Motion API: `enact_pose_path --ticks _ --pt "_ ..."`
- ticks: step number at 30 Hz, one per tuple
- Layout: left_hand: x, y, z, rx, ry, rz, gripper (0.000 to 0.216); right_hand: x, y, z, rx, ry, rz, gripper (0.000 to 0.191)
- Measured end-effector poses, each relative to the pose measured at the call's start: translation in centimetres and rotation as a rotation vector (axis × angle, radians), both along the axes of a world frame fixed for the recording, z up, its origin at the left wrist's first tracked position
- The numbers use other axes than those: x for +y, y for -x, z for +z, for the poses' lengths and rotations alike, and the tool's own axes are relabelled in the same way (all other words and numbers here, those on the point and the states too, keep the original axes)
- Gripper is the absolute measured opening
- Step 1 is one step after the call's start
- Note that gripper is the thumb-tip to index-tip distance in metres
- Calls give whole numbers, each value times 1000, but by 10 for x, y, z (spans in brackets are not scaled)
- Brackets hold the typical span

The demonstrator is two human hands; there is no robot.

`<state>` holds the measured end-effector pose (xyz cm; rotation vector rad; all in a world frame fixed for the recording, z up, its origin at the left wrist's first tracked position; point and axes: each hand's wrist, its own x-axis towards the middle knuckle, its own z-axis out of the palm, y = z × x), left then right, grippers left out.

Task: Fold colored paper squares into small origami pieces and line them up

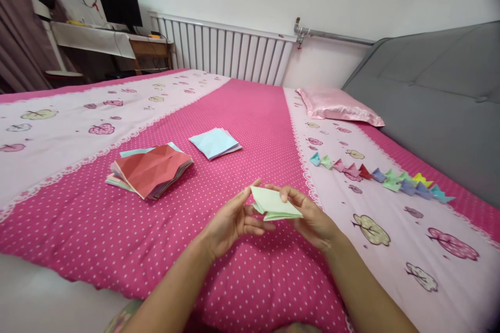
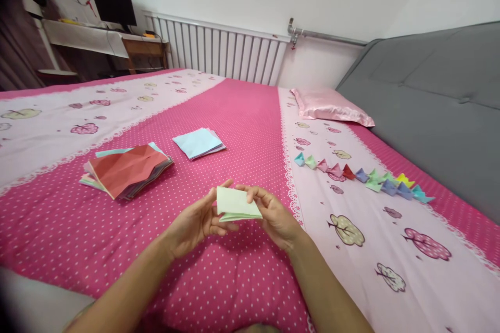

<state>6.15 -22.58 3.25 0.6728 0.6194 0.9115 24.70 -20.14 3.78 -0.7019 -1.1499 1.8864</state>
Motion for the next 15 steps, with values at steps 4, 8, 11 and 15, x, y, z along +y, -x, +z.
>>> enact_pose_path --ticks 4,8,11,15 --pt "0 1 0 -23 -5 11 48 1 -1 -1 -44 -4 98 15" --pt "0 3 0 46 -42 -29 47 1 -4 3 -129 -56 112 19" --pt "-1 5 2 145 -84 -76 45 2 -8 5 -204 -101 135 22" --pt "-4 7 2 244 -154 -106 37 4 -12 6 -280 -174 186 22"
